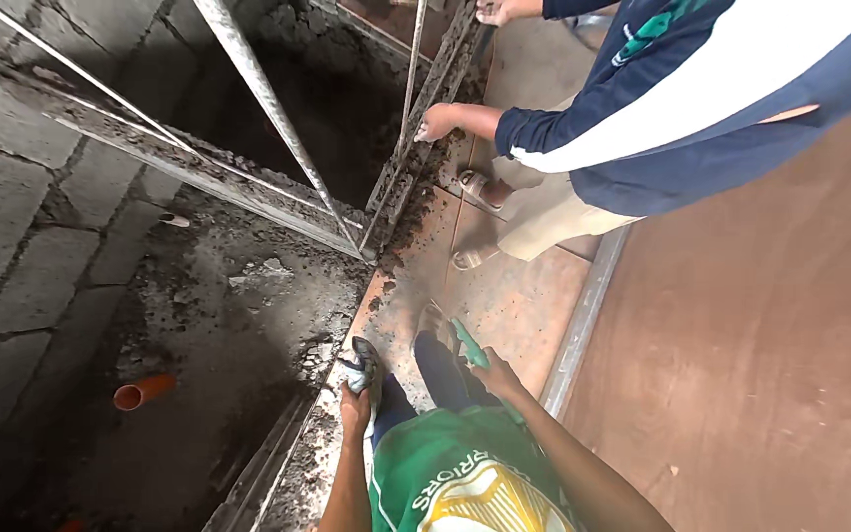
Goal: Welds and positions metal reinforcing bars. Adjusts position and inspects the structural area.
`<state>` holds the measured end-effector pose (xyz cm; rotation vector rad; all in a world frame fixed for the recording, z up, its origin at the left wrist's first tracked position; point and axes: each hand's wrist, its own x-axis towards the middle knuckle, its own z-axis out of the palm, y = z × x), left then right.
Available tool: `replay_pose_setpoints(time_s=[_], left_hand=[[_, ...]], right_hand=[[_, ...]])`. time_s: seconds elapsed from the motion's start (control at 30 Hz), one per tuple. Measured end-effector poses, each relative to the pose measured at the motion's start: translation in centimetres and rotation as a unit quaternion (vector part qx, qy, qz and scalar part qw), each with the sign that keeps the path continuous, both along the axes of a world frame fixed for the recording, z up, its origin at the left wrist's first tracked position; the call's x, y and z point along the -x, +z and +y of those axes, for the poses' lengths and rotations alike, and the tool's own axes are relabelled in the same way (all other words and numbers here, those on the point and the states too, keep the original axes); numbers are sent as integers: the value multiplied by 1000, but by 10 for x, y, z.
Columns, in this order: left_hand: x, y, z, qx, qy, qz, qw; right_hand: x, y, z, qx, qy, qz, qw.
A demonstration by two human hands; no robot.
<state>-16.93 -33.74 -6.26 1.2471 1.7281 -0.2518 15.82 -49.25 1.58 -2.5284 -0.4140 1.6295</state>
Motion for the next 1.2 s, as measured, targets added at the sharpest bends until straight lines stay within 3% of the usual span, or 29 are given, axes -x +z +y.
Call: replay_pose_setpoints(time_s=[0.2, 0.37, 0.53, 0.67, 0.83, 1.0, 1.2], left_hand=[[-20, 14, 21, -19, -48, -12, 999], [-59, 27, 49, -89, -103, -33, 990], [-108, 23, 81, -131, -136, 12, 982], [-149, 18, 102, -151, -113, 28, 982], [-178, -2, 102, -151, -97, 35, 983], [-176, -38, 91, -115, -109, 38, 987], [-164, -67, 71, -45, -123, 34, 991]], right_hand=[[-19, 1, -3, -32, -41, 7, 999], [-42, -6, -6, -66, -99, 16, 993], [-64, -21, -9, -85, -126, 32, 988], [-76, -23, -9, -103, -126, 35, 986], [-86, -4, -4, -149, -115, 45, 981], [-87, 32, 47, -231, -86, 81, 966], [-72, 27, 128, -248, -39, 98, 963]])
